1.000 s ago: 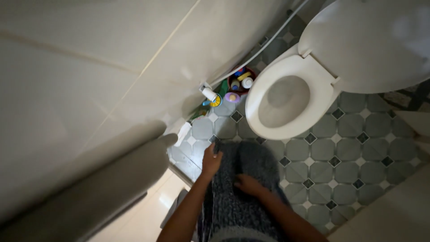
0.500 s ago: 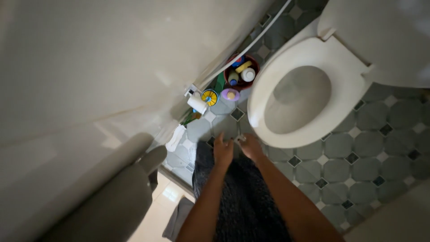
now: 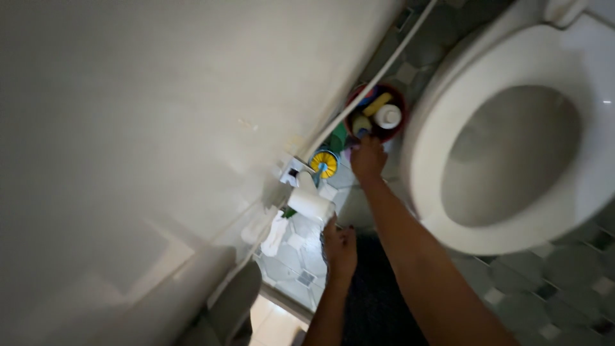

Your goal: Cleaning the toilet bowl with liquid cleaner and a brush

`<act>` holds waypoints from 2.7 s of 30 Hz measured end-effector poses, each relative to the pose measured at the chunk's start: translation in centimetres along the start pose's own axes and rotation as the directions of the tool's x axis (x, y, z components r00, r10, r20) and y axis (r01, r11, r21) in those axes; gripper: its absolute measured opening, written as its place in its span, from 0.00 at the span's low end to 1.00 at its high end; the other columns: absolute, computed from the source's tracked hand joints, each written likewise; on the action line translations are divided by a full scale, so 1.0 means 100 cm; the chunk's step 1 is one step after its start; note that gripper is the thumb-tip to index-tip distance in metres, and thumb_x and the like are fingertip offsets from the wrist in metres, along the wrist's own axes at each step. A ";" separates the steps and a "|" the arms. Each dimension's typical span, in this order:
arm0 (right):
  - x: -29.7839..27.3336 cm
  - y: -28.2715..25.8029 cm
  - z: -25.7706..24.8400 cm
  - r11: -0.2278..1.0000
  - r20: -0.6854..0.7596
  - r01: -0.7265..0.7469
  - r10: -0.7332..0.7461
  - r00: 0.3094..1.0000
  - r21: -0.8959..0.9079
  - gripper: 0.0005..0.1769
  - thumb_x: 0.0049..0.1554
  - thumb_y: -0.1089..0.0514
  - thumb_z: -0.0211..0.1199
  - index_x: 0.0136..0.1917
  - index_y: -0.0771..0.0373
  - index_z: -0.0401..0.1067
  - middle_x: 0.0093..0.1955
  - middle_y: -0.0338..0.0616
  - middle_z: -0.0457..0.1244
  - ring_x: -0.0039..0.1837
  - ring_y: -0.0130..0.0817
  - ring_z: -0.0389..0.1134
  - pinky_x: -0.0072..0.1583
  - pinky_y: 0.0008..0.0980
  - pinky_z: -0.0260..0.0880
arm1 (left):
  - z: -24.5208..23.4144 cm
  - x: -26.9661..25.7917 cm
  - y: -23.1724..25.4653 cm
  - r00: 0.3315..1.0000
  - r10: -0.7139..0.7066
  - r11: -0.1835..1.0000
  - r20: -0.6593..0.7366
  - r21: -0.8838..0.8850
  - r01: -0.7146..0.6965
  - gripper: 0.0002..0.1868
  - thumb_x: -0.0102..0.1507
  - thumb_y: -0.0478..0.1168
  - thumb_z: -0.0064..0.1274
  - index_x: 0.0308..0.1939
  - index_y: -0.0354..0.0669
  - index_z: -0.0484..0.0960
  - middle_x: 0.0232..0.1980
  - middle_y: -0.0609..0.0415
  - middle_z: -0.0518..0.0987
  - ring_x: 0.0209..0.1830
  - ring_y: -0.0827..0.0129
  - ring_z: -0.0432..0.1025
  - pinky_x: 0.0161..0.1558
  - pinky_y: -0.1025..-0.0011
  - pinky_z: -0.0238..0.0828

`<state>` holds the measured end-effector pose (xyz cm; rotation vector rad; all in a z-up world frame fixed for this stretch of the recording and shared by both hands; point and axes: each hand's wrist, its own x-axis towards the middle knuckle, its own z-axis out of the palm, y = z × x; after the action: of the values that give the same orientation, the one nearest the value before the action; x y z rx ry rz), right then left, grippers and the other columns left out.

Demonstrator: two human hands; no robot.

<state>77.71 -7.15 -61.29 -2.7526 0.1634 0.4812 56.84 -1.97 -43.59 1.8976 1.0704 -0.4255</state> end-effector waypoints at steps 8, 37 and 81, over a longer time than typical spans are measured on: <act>0.070 0.007 0.060 0.983 -0.250 0.107 -0.141 0.958 -0.147 0.17 0.52 0.58 0.57 0.56 0.60 0.71 0.46 0.52 0.68 0.42 0.56 0.70 0.39 0.55 0.69 | 0.002 0.023 -0.038 0.997 -0.059 0.976 -0.053 -0.213 0.047 0.21 0.58 0.41 0.55 0.54 0.39 0.74 0.51 0.45 0.83 0.53 0.56 0.78 0.54 0.61 0.74; -0.243 -0.006 -0.375 0.795 -0.083 0.555 -0.553 0.829 0.244 0.12 0.47 0.51 0.66 0.43 0.54 0.69 0.38 0.38 0.57 0.38 0.44 0.66 0.41 0.38 0.66 | -0.038 -0.084 0.086 0.745 0.667 0.743 0.001 0.070 -0.665 0.33 0.51 0.42 0.52 0.62 0.40 0.76 0.62 0.43 0.78 0.69 0.36 0.65 0.68 0.44 0.59; -0.250 0.132 -0.371 0.432 0.188 -0.096 -0.176 0.966 0.897 0.38 0.54 0.61 0.65 0.77 0.59 0.60 0.64 0.51 0.63 0.67 0.44 0.64 0.68 0.52 0.63 | 0.026 -0.172 0.188 0.790 0.554 0.825 0.264 -0.043 -0.564 0.32 0.53 0.43 0.64 0.61 0.46 0.76 0.47 0.44 0.82 0.50 0.40 0.77 0.49 0.48 0.73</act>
<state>63.51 -31.11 -23.90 -1.5770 0.2102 0.5204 62.71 -17.25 -23.91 2.0120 0.2879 -0.3398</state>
